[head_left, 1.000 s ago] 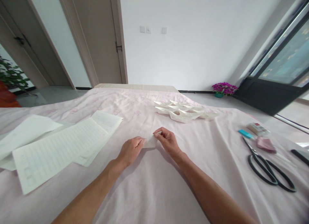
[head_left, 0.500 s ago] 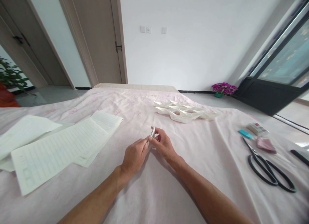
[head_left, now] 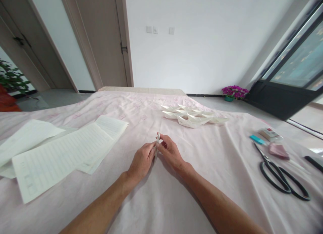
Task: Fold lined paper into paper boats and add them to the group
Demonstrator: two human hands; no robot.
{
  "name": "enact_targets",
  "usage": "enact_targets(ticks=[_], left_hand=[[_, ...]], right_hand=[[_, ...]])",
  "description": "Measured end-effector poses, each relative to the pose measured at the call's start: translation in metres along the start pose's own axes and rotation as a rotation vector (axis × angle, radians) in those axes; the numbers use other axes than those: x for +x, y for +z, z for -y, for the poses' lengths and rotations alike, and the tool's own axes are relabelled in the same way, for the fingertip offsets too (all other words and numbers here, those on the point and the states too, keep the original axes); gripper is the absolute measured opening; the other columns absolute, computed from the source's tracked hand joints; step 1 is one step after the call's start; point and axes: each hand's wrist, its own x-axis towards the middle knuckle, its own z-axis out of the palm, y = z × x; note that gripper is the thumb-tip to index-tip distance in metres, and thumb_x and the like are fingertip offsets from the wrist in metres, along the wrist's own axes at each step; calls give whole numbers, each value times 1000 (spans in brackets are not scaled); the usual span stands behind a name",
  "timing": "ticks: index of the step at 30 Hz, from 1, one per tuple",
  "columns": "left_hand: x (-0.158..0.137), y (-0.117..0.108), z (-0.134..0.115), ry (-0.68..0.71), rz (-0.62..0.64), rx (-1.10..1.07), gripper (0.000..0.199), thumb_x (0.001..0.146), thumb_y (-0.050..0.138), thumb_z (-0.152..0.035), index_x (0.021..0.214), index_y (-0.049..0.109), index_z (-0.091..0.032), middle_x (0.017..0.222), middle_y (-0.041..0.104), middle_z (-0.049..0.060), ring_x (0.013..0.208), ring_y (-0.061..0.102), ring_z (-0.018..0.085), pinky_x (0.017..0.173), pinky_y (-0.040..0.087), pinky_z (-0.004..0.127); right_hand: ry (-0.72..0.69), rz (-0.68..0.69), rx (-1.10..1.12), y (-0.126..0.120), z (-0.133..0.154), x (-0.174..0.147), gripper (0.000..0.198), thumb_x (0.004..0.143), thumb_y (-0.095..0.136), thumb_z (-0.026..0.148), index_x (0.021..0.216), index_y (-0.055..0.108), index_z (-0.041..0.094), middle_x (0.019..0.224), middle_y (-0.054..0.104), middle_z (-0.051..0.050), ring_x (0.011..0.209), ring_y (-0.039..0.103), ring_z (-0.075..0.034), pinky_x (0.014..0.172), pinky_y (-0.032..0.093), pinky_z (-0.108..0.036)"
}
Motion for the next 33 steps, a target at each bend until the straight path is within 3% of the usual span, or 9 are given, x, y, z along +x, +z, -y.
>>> enact_targets(ticks=[4,11,15,19,24,27,33], left_hand=[[-1,3,3,19,-27,67,38,93,41,-17,128,57,-19,123,66,10,113,62,20,100,46,34],[-1,3,0,-80,-17,137,50,84,42,-5,132,51,-17,109,70,10,93,66,19,86,49,31],[2,2,1,-175,-35,123,37,83,43,-7,117,56,-17,96,70,7,86,65,18,78,47,29],[8,3,6,-182,-39,109,17,86,45,-13,94,59,-18,88,66,5,79,61,17,73,44,27],[10,3,10,-141,-86,132,21,80,43,-7,82,60,-18,83,64,4,78,59,17,74,44,27],[9,2,10,-130,-128,106,27,78,43,-4,88,64,-18,89,67,5,84,62,17,79,46,28],[5,-2,11,-128,-134,126,36,77,46,-3,102,66,-19,103,70,4,93,65,18,85,47,28]], right_hand=[[-31,20,-29,-1,7,-1,32,92,50,28,122,60,22,102,61,-4,78,55,-14,74,46,-27],[-75,71,-146,-1,17,-3,38,94,42,19,131,54,23,111,62,-7,94,59,-18,87,46,-30],[-90,70,-277,5,18,-6,46,92,40,12,135,50,21,122,60,-10,103,59,-19,92,47,-32],[-77,36,-375,11,16,-8,55,83,46,8,136,48,22,127,56,-10,94,60,-17,82,49,-29],[59,3,-515,9,10,-5,52,80,49,13,131,51,19,101,63,-8,84,61,-19,73,44,-28],[126,-2,-494,5,8,-1,44,80,49,15,124,54,21,81,64,-1,73,60,-17,67,39,-26],[117,9,-507,1,5,-1,31,75,48,10,102,56,22,76,61,1,69,56,-16,62,32,-25]])
